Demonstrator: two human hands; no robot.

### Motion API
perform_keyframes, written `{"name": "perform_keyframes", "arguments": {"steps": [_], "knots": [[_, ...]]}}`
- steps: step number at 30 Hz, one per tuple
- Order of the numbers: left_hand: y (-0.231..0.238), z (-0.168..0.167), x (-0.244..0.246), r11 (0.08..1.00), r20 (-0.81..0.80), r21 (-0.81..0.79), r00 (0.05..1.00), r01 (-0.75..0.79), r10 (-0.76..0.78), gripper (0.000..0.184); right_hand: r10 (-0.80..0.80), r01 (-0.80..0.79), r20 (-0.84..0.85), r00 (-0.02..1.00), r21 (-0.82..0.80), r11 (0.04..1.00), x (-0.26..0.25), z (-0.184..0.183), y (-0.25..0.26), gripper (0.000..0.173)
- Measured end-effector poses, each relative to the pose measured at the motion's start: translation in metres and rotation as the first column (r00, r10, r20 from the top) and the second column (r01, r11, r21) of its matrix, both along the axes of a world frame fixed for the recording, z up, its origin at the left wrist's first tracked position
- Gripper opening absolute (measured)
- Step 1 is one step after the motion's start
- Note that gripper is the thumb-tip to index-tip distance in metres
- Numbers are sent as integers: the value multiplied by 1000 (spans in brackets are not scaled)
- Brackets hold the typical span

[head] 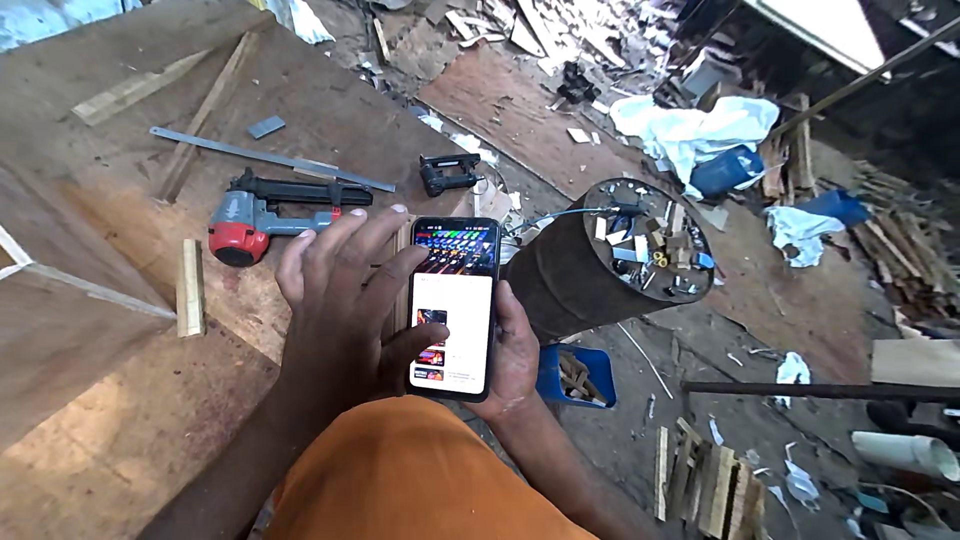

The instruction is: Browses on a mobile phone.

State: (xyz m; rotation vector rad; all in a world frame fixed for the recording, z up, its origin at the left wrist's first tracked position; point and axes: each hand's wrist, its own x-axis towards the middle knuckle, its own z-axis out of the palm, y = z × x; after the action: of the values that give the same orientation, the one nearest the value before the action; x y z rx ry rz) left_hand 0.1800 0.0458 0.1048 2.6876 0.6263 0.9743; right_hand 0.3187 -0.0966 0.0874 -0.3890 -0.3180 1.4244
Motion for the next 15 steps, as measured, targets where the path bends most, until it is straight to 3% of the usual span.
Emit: {"name": "perform_keyframes", "arguments": {"steps": [15], "knots": [[-1,2,-1,1000,-11,-13,1000,-10,10,72,27,-27,0,1000,-14,1000,0,-3,0,55]]}}
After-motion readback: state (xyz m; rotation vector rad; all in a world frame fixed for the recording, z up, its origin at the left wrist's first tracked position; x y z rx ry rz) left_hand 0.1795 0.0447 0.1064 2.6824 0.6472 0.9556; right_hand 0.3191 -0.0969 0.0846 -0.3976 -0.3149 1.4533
